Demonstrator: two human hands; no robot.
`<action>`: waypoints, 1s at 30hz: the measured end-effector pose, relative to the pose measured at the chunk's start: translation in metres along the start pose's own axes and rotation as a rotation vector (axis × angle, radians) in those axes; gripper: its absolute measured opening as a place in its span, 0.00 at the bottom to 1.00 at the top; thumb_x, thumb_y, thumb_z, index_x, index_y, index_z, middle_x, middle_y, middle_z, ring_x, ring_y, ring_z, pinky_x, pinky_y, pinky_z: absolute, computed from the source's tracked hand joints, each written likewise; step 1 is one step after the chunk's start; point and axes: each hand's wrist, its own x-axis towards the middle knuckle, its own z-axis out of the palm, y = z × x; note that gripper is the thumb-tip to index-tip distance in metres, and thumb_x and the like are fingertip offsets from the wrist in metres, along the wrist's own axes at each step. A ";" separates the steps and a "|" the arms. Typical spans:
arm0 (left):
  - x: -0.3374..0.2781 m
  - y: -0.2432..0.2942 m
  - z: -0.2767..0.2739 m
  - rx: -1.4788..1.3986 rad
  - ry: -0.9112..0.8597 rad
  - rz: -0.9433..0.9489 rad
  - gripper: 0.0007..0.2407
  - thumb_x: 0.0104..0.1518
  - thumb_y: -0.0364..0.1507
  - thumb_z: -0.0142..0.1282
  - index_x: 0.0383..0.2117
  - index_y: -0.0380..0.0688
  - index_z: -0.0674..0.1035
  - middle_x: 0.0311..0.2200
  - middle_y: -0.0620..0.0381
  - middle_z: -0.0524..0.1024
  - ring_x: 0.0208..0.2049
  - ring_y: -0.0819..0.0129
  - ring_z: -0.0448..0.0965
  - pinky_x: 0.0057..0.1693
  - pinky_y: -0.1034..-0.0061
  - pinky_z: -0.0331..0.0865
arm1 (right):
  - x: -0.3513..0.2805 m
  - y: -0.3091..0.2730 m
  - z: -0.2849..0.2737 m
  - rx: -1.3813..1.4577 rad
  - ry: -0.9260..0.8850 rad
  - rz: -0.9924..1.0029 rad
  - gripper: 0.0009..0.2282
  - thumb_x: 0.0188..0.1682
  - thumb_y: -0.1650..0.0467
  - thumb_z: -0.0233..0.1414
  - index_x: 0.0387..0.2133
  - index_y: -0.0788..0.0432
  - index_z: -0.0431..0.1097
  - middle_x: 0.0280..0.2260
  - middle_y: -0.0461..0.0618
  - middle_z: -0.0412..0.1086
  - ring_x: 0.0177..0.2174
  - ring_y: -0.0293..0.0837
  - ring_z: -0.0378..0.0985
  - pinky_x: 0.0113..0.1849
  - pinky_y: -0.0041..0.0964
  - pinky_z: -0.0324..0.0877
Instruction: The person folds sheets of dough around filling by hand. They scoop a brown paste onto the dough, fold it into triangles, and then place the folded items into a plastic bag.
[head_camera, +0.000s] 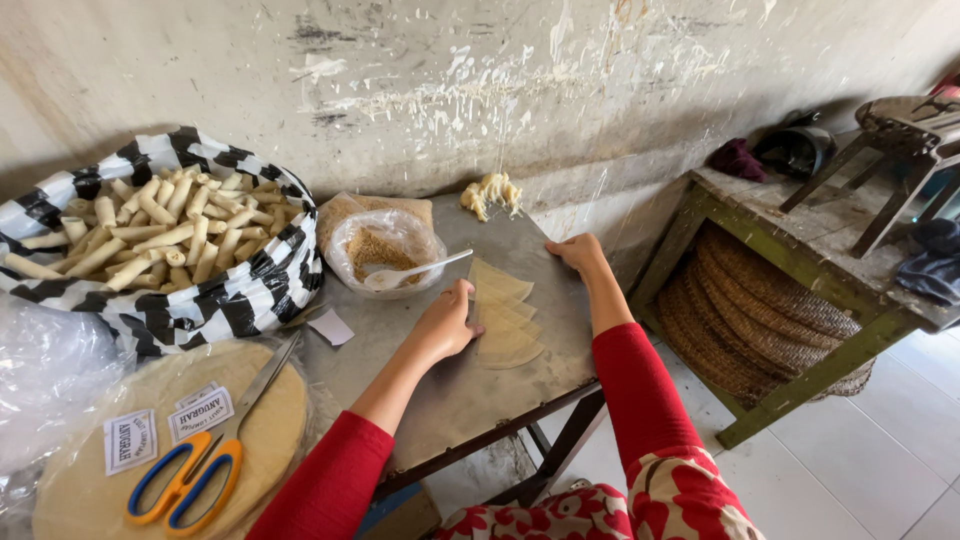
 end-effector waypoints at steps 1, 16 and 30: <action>0.000 -0.002 0.000 -0.014 -0.012 0.000 0.26 0.53 0.33 0.65 0.54 0.40 0.63 0.50 0.37 0.73 0.51 0.45 0.75 0.54 0.60 0.69 | -0.002 0.002 0.001 0.024 0.009 0.001 0.20 0.39 0.62 0.68 0.34 0.69 0.80 0.30 0.60 0.79 0.27 0.49 0.79 0.35 0.44 0.73; -0.004 0.009 -0.009 -0.125 0.246 0.023 0.19 0.58 0.31 0.59 0.52 0.46 0.66 0.32 0.56 0.80 0.34 0.56 0.82 0.40 0.62 0.72 | -0.047 0.023 -0.015 0.250 0.120 -0.054 0.08 0.41 0.69 0.65 0.31 0.62 0.82 0.26 0.50 0.76 0.25 0.41 0.73 0.31 0.38 0.69; -0.015 0.022 -0.019 -0.065 0.574 0.194 0.16 0.61 0.31 0.57 0.52 0.47 0.68 0.27 0.58 0.79 0.27 0.58 0.81 0.32 0.64 0.71 | -0.064 0.009 -0.019 0.338 0.163 -0.102 0.10 0.50 0.70 0.52 0.32 0.63 0.82 0.33 0.50 0.77 0.34 0.40 0.76 0.40 0.35 0.69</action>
